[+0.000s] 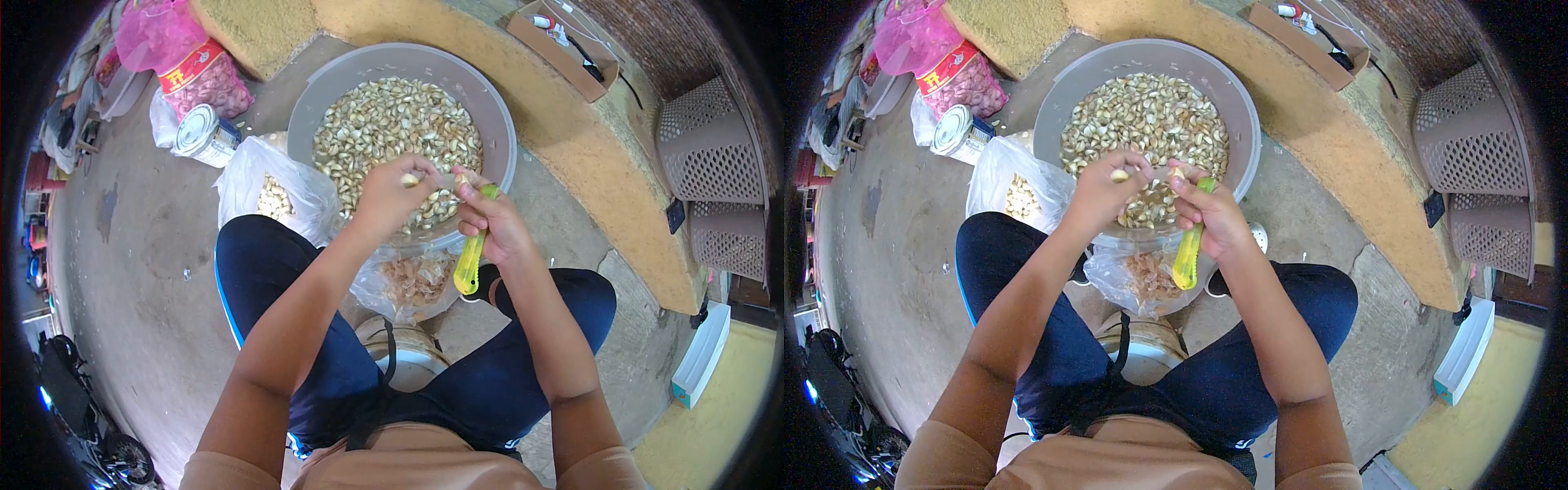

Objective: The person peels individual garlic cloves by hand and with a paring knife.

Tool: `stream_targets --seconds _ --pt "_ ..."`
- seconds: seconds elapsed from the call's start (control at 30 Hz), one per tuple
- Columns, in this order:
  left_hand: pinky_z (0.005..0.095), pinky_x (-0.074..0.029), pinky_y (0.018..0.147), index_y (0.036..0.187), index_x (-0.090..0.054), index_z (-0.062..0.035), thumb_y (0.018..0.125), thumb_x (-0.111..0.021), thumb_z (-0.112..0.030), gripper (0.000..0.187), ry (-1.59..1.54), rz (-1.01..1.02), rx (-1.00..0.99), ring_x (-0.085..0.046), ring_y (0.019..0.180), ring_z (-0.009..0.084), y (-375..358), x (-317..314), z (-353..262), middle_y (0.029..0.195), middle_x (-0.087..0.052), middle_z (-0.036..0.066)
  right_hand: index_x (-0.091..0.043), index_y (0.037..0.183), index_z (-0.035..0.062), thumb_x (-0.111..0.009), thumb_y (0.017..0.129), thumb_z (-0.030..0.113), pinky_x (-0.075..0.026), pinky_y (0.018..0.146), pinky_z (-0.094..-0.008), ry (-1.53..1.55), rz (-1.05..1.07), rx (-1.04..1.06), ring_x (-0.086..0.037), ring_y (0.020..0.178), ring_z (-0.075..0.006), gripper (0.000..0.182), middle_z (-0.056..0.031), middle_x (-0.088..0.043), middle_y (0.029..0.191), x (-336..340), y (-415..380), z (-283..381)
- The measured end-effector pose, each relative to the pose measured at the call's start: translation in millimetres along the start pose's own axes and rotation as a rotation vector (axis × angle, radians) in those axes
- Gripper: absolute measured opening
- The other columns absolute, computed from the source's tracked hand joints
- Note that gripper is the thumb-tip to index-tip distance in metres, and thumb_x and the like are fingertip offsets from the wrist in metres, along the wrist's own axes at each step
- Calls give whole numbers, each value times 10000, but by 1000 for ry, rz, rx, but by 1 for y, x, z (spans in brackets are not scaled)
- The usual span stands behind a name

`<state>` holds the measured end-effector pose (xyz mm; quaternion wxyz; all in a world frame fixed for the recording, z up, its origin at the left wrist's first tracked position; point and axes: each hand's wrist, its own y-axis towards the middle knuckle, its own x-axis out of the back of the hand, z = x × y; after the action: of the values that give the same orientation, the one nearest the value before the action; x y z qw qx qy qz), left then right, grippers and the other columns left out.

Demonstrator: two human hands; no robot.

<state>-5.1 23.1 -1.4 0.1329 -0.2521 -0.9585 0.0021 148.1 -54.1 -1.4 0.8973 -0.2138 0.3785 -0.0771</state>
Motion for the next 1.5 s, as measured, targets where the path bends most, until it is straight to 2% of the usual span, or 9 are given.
stream_targets --seconds 0.03,0.13,0.5,0.7,0.93,1.0,1.13,1.43,1.5 --pt "264 -444 579 883 -618 -55 757 -639 -179 178 69 25 -68 -570 616 135 -1 -1 1 687 -610 75 -454 1155 42 -628 787 111 -302 412 -177 -4 -10 3 -329 448 -22 412 54 -477 699 -1 0 0" --pt "214 -423 574 904 -623 -52 753 -647 -146 180 88 70 -100 -530 626 66 -3 -6 1 687 -596 25 -452 1156 39 -642 774 105 -316 417 -181 -44 -39 11 -344 453 -26 432 48 -480 687 -5 -1 -1" --pt "246 -449 585 817 -602 -21 724 -648 -112 138 172 169 -177 -548 643 95 -2 2 -4 703 -607 65 -561 1012 20 -697 731 142 -344 441 -197 -458 -132 41 -397 485 -47 336 33 -488 656 -8 -4 0" --pt "259 -452 588 776 -579 3 723 -630 -85 115 162 219 -158 -534 631 99 -2 4 0 684 -591 68 -554 1027 8 -674 756 166 -338 419 -204 -541 -98 38 -403 469 -52 336 36 -458 599 -8 -5 0" --pt "256 -444 628 761 -573 5 724 -599 -50 71 186 172 -206 -534 653 96 -1 0 4 696 -595 59 -532 1061 7 -629 794 171 -337 405 -208 -510 -11 33 -391 456 -43 329 39 -446 571 -8 -7 3" --pt "269 -449 610 768 -589 -16 724 -602 -83 81 99 122 -145 -566 633 135 3 7 6 696 -609 77 -526 1068 0 -631 793 166 -335 403 -208 -488 50 35 -388 457 -39 338 37 -454 585 -9 -12 8" --pt "242 -442 645 800 -589 -6 736 -565 -23 71 86 171 -106 -557 700 96 -2 4 2 730 -610 39 -505 1083 -22 -648 778 151 -323 397 -200 -451 -58 80 -369 448 -36 378 32 -467 616 -1 -9 15" --pt "210 -424 598 880 -584 -17 787 -588 -75 110 -55 99 -19 -532 645 67 -9 -5 -7 720 -596 22 -511 1074 -26 -681 739 115 -311 391 -192 -360 -101 70 -362 441 -35 400 34 -471 621 -6 -9 14" --pt "218 -419 584 872 -589 -23 778 -597 -84 111 -74 90 -79 -527 634 71 -9 -4 -12 703 -587 22 -533 1046 -30 -686 728 108 -315 392 -195 -410 -130 75 -375 444 -38 379 30 -485 630 -8 -9 13"
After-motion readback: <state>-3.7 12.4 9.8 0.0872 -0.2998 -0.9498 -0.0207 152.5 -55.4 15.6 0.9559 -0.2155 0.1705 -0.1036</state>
